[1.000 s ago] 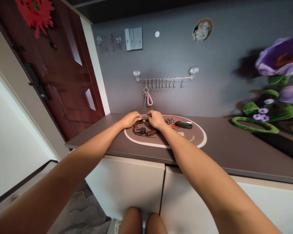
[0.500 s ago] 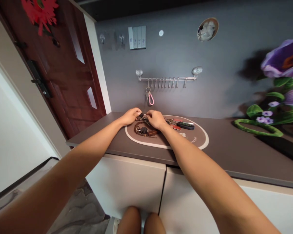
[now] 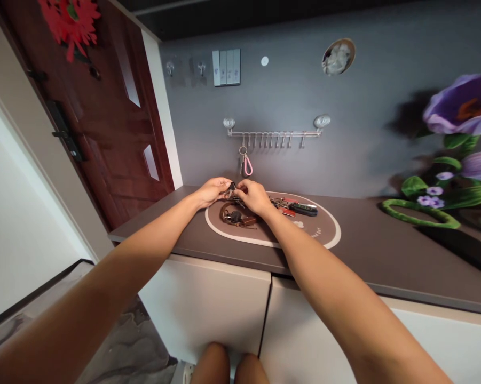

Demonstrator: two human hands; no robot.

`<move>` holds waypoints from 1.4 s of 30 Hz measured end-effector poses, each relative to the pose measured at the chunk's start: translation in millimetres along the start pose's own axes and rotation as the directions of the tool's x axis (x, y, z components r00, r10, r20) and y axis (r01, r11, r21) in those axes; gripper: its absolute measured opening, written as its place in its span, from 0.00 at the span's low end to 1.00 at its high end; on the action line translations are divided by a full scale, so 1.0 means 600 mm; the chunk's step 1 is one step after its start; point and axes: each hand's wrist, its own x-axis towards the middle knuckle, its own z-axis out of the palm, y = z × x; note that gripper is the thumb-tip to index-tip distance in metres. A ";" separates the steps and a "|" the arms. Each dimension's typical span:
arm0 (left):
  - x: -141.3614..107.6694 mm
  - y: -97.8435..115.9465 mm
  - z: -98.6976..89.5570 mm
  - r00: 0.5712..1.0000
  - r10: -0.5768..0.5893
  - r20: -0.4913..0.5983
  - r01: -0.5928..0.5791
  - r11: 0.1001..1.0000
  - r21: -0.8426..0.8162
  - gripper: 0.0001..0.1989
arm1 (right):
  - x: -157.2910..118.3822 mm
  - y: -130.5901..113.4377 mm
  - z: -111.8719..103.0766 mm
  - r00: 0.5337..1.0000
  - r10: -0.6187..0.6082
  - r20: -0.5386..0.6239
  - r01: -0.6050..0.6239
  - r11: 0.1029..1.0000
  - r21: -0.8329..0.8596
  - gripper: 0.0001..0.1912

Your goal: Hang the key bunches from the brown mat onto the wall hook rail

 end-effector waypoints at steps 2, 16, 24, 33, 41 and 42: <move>0.000 -0.001 -0.001 1.000 -0.001 0.014 0.001 1.000 -0.001 0.04 | 0.000 0.000 -0.002 1.000 -0.021 -0.016 0.021 1.000 0.005 0.08; 0.000 -0.003 -0.006 0.998 -0.051 0.033 0.051 0.999 -0.011 0.04 | -0.001 0.001 -0.006 1.000 0.012 -0.024 -0.008 0.983 0.185 0.10; 0.000 -0.003 -0.008 0.998 -0.052 0.026 0.054 0.996 -0.075 0.04 | 0.000 -0.002 -0.006 0.997 0.079 0.012 -0.078 0.940 0.332 0.14; -0.003 0.003 -0.007 0.998 -0.050 0.035 0.054 0.990 -0.132 0.03 | 0.001 -0.002 -0.004 0.995 0.101 0.018 -0.099 0.906 0.411 0.14; -0.001 -0.003 -0.008 0.990 -0.047 0.131 0.064 0.990 -0.124 0.05 | 0.003 -0.003 -0.003 0.978 0.206 0.045 -0.194 0.797 0.571 0.17; -0.002 -0.003 -0.008 0.989 -0.045 0.138 0.061 0.991 -0.120 0.05 | 0.003 -0.004 -0.004 0.976 0.210 0.052 -0.201 0.790 0.579 0.17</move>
